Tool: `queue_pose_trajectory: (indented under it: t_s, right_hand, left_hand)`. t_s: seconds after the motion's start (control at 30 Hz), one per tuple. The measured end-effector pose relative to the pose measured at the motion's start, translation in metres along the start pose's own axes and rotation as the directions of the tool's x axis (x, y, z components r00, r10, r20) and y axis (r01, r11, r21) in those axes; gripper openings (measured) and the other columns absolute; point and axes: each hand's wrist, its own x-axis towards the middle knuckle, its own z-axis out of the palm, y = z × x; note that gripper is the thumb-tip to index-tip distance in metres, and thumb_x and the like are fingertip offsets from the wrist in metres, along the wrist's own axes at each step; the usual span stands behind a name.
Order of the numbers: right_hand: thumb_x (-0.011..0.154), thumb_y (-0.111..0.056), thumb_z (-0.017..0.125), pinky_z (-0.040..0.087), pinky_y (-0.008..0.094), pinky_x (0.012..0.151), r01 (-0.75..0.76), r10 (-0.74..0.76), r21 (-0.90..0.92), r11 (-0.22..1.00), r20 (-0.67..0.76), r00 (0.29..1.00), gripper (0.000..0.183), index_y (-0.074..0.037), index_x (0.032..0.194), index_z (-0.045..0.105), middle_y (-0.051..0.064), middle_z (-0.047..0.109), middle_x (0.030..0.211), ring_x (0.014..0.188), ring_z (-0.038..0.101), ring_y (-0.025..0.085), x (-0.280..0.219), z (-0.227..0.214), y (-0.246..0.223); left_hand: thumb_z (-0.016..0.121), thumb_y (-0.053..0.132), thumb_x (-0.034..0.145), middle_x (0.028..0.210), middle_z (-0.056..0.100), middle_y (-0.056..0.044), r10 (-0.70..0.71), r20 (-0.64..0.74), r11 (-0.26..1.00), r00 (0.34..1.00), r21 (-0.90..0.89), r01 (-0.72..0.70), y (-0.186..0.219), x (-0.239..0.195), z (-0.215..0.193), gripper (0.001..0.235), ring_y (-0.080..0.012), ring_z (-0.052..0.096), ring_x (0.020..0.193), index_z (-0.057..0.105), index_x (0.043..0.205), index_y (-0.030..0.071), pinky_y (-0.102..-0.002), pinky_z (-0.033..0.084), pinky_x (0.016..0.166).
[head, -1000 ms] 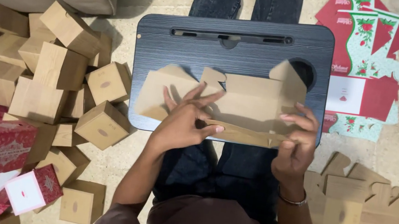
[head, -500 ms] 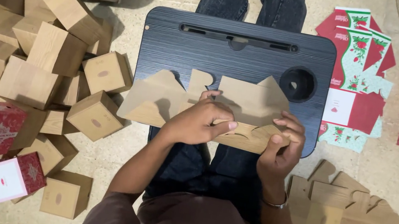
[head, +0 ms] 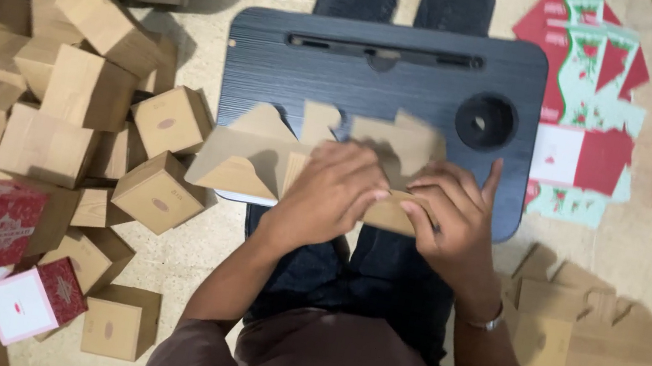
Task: The person sits on the floor and folds flat cardboard pieces into small boxes using a lap tray. They fold the sides, tuck flaps, and close the lids, placing finished boxes aside.
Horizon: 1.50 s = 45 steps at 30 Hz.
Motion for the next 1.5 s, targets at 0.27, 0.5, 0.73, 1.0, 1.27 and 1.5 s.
queue_pose_trajectory:
  t_s: [0.27, 0.5, 0.73, 1.0, 1.27, 1.5]
  right_hand:
    - [0.103, -0.024, 0.072, -0.004, 0.078, 0.114, -0.017, 0.021, -0.202, 0.979, 0.017, 1.0, 0.013, -0.013, 0.101, 0.079, 0.003, 0.076, 0.102, 0.128, 0.062, 0.037, -0.022, 0.018, 0.011]
    - [0.11, -0.021, 0.061, -0.009, 0.085, 0.104, -0.056, 0.089, -0.197, 0.979, 0.163, 0.983, 0.021, -0.011, 0.099, 0.077, 0.009, 0.069, 0.126, 0.141, 0.047, 0.047, -0.012, 0.016, 0.008]
    - [0.114, -0.027, 0.062, -0.016, 0.078, 0.108, -0.075, 0.102, -0.18, 0.981, 0.143, 0.984, 0.034, -0.013, 0.083, 0.068, 0.003, 0.068, 0.131, 0.146, 0.048, 0.048, -0.004, 0.015, 0.012]
    - [0.106, -0.013, 0.065, -0.008, 0.078, 0.112, -0.112, 0.12, -0.128, 0.985, 0.053, 0.991, 0.02, -0.008, 0.087, 0.07, 0.002, 0.072, 0.118, 0.132, 0.057, 0.041, 0.0, 0.017, 0.016]
    - [0.109, -0.014, 0.064, -0.009, 0.078, 0.114, 0.016, -0.012, -0.02, 1.0, 0.213, 0.977, 0.031, -0.009, 0.079, 0.06, 0.001, 0.066, 0.12, 0.141, 0.052, 0.039, 0.01, 0.011, -0.001]
    - [0.108, -0.017, 0.066, -0.009, 0.073, 0.119, 0.084, -0.089, 0.03, 0.996, 0.217, 0.972, 0.027, -0.008, 0.082, 0.066, 0.003, 0.07, 0.12, 0.139, 0.055, 0.037, 0.008, 0.012, 0.007]
  left_hand:
    - [0.065, 0.006, 0.101, 0.138, 0.05, -0.022, -0.391, -0.47, 0.915, 0.791, -0.108, 0.389, 0.017, -0.042, 0.011, 0.047, -0.0317, 0.067, 0.073, 0.049, 0.144, 0.0, -0.04, 0.057, 0.067]
    - [0.052, 0.002, 0.11, 0.151, 0.045, -0.023, -0.488, -0.357, 0.865, 0.797, -0.322, 0.386, -0.05, -0.054, 0.04, 0.054, -0.0246, 0.069, 0.072, 0.031, 0.159, 0.004, -0.036, 0.057, 0.07]
    - [0.066, 0.001, 0.099, 0.091, 0.062, -0.006, -0.381, -0.447, 0.914, 0.809, -0.312, 0.258, -0.033, -0.05, 0.028, 0.005, -0.0154, 0.054, 0.077, 0.068, 0.096, 0.004, -0.028, 0.045, 0.076]
    - [0.053, 0.013, 0.105, 0.092, 0.053, -0.007, -0.385, -0.567, 0.912, 0.728, -0.356, 0.205, -0.024, -0.053, 0.026, 0.011, -0.0197, 0.052, 0.087, 0.054, 0.097, 0.007, -0.031, 0.044, 0.081]
    - [0.067, -0.004, 0.096, 0.094, 0.066, -0.011, -0.081, -0.605, 0.968, 0.792, 0.141, 0.206, 0.0, -0.035, 0.035, 0.007, -0.0241, 0.065, 0.082, 0.071, 0.096, 0.002, -0.034, 0.051, 0.073]
    - [0.068, -0.006, 0.095, 0.093, 0.065, -0.008, 0.022, -0.521, 0.96, 0.853, 0.248, 0.127, 0.001, -0.032, 0.037, 0.015, -0.0223, 0.063, 0.077, 0.074, 0.099, 0.008, -0.035, 0.045, 0.068]
